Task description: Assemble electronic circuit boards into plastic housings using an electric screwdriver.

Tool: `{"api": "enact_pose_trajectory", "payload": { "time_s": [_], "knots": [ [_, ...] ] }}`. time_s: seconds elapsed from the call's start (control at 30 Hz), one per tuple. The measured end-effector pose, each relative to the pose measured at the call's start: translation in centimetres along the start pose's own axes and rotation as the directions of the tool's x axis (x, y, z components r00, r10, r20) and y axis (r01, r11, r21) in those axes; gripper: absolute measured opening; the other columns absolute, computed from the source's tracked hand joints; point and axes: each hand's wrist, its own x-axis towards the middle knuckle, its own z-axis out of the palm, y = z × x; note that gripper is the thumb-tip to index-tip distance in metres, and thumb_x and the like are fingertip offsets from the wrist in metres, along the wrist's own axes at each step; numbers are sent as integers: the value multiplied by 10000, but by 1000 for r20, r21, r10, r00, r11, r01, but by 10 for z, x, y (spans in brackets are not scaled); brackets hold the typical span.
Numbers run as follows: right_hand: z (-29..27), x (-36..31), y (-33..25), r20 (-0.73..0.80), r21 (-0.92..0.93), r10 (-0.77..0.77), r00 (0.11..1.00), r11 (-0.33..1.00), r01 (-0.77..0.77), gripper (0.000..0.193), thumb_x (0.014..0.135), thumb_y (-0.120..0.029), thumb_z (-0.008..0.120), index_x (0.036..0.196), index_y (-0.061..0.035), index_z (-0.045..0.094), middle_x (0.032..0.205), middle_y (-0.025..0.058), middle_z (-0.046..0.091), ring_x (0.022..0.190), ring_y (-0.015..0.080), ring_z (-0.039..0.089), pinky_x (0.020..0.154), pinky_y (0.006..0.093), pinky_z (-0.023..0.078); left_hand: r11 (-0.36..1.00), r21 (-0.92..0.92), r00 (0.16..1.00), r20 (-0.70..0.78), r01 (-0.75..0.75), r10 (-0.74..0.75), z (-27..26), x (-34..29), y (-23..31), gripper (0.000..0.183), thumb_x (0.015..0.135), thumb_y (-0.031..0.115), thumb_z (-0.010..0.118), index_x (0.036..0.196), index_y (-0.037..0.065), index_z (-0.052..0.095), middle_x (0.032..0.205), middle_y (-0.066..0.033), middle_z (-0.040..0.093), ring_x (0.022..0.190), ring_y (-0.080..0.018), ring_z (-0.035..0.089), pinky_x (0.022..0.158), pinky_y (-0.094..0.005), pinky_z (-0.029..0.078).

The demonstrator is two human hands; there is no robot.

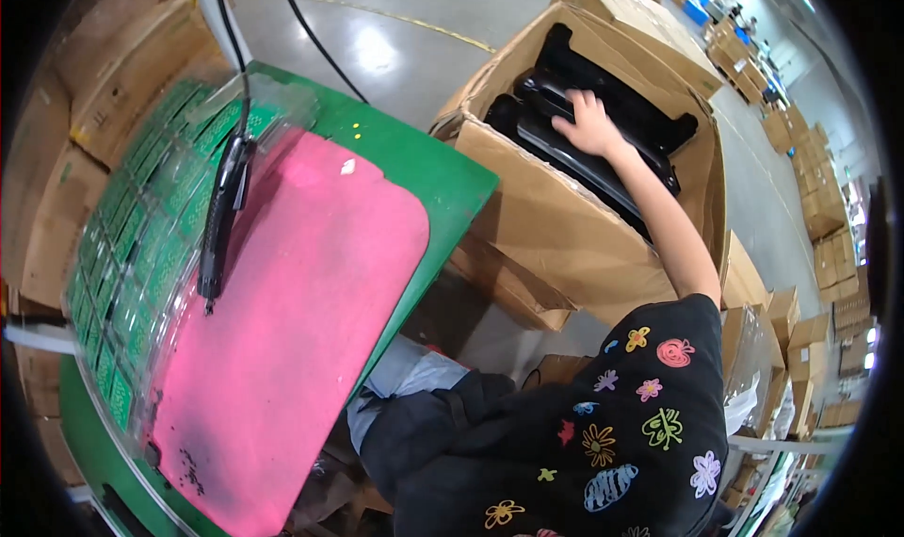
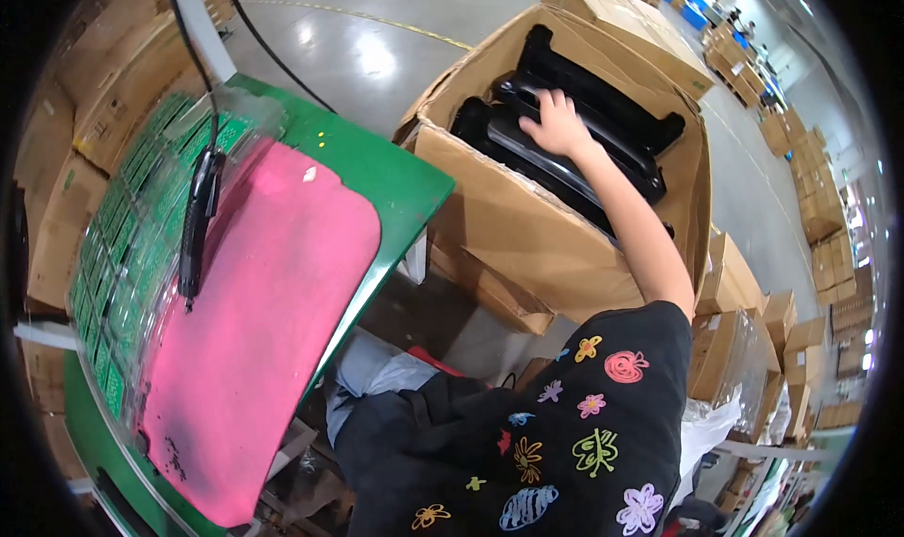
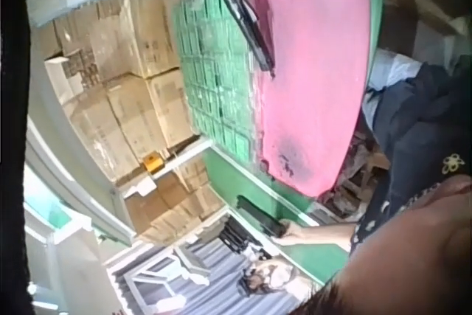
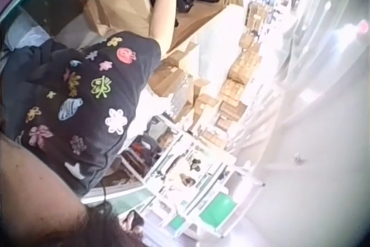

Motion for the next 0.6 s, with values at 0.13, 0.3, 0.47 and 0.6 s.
{"api": "enact_pose_trajectory", "payload": {
  "time_s": [0.13, 0.3, 0.47, 0.6],
  "knots": [
    [47, -51, 38, 754, -102, 163, 637, 986, -131, 952, 876, -694, 524, 1476, 25, 352, 1480, 339, 372, 1379, 417, 401, 1157, 462, 318, 934, 343, 985, -101, -99, 142, -32, 12, -116, 272, 892, 278, 732, 1063, 71, 691, 1033, -157, 679, 855, -330, 628, 788, -414, 524],
    [20, -38, -11, 637, -167, 117, 762, 986, -13, 262, 861, -239, 692, 1083, -101, 714, 1131, 193, 693, 1071, 368, 661, 908, 442, 546, 936, 290, 979, 93, -200, 180, -19, 39, -90, 328, 944, 345, 638, 1076, 45, 658, 1107, -217, 628, 948, -395, 592, 834, -483, 488],
    [-11, -25, 4, -46, -271, 232, 972, 933, -236, 167, 873, -164, 587, 1007, -159, 687, 960, 138, 726, 884, 345, 713, 730, 487, 566, 941, 242, 951, 255, -237, 174, -10, 41, -70, 411, 996, 411, 544, 1088, 19, 625, 1181, -277, 578, 1042, -461, 556, 880, -552, 452],
    [-82, -16, 37, -782, 81, 390, 486, 837, -542, 244, 958, -281, 529, 1132, -174, 661, 1005, 154, 715, 883, 414, 684, 726, 527, 535, 961, 120, 905, 383, -250, 188, 44, 28, 15, 458, 1021, 443, 478, 1139, 9, 562, 1252, -306, 529, 1104, -499, 529, 878, -604, 434]
  ]
}}
